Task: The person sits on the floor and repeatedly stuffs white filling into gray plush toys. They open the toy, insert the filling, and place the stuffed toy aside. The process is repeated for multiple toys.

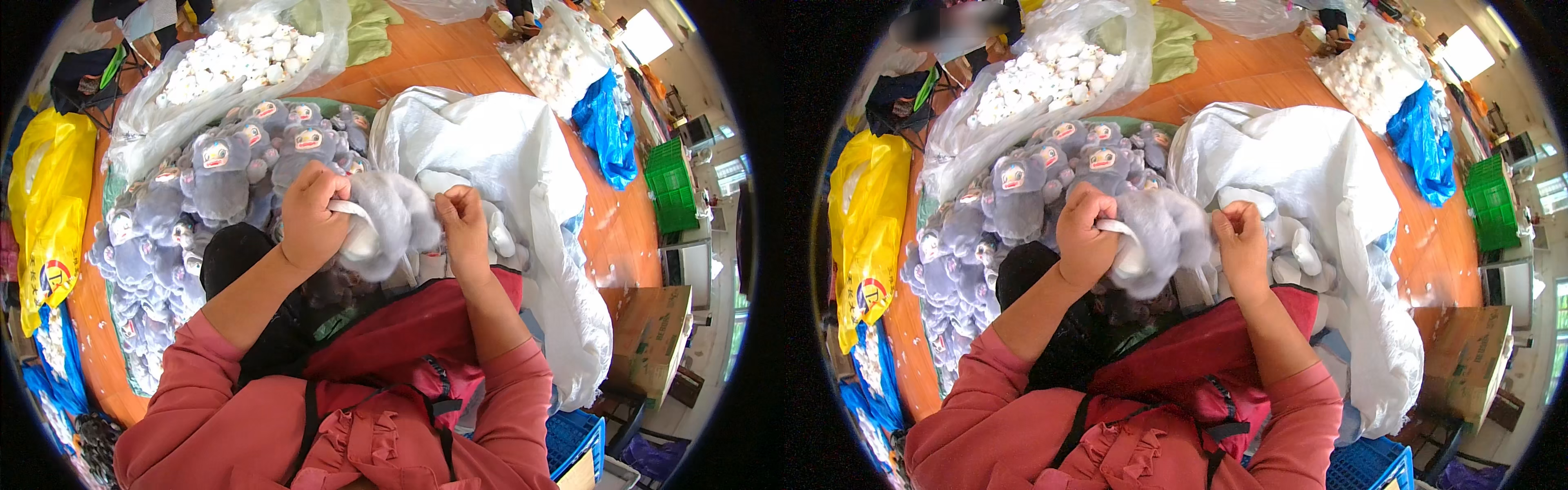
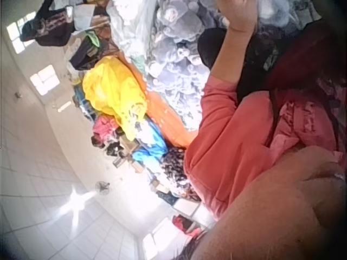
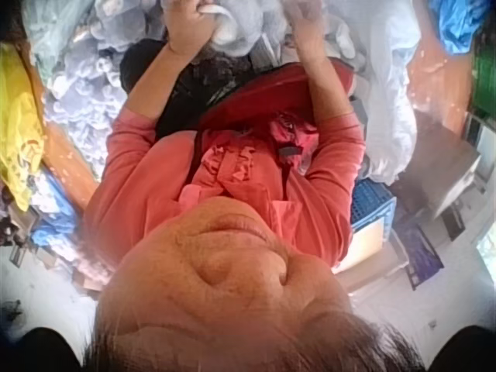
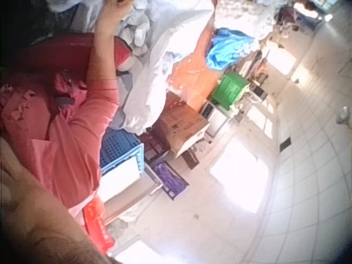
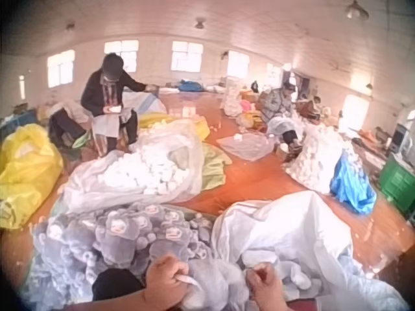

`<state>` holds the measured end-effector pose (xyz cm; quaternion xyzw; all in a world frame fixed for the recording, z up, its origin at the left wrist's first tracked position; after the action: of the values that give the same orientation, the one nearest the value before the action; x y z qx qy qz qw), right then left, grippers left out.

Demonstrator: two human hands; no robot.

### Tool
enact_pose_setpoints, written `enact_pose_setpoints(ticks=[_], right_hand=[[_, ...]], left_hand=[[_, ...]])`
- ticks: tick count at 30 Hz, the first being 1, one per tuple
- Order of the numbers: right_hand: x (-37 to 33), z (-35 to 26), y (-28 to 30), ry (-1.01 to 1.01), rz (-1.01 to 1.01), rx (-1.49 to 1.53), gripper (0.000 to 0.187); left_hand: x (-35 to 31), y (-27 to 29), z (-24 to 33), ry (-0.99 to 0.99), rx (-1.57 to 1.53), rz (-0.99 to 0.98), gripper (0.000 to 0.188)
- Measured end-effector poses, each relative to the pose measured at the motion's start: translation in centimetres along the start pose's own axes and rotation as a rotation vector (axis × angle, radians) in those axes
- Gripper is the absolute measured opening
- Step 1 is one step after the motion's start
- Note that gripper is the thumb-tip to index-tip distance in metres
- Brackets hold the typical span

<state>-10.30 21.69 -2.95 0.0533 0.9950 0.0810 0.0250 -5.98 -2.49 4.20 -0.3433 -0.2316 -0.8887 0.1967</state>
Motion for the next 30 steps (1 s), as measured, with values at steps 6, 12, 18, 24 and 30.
enact_pose_setpoints(ticks=[6, 12, 18, 24, 30], right_hand=[[-3.9, -5.5, -4.1, 0.584, -0.264, -0.188, 0.034], [-3.8, -4.2, -4.7, 0.539, -0.325, -0.195, 0.033], [-3.7, -2.0, -4.5, 0.281, -0.489, -0.048, 0.028], [-2.8, -1.9, -3.0, 0.221, -0.466, 0.073, 0.024], [-2.1, -3.3, -1.1, 0.167, -0.415, -0.048, 0.02]], left_hand=[[-0.3, -1.1, 1.0, -0.043, 0.087, -0.055, 0.023], [-1.0, -2.3, 2.4, -0.187, -0.016, -0.121, 0.024], [-1.2, -2.7, 2.0, -0.135, -0.078, -0.184, 0.027], [-1.3, -3.2, 2.3, -0.203, -0.092, -0.247, 0.029], [-2.0, -4.2, 2.7, -0.222, -0.12, -0.362, 0.028]])
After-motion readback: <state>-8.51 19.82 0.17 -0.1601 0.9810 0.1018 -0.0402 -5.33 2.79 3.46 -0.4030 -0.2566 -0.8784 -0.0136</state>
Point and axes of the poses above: each hand's wrist, its own x-axis towards the middle knuckle, its own y-axis out of the back of the hand, z = x × y, the point moved 8 cm from there along x, towards the middle knuckle, and after that the axes turned 5 degrees about z, right-handed, at the moved point
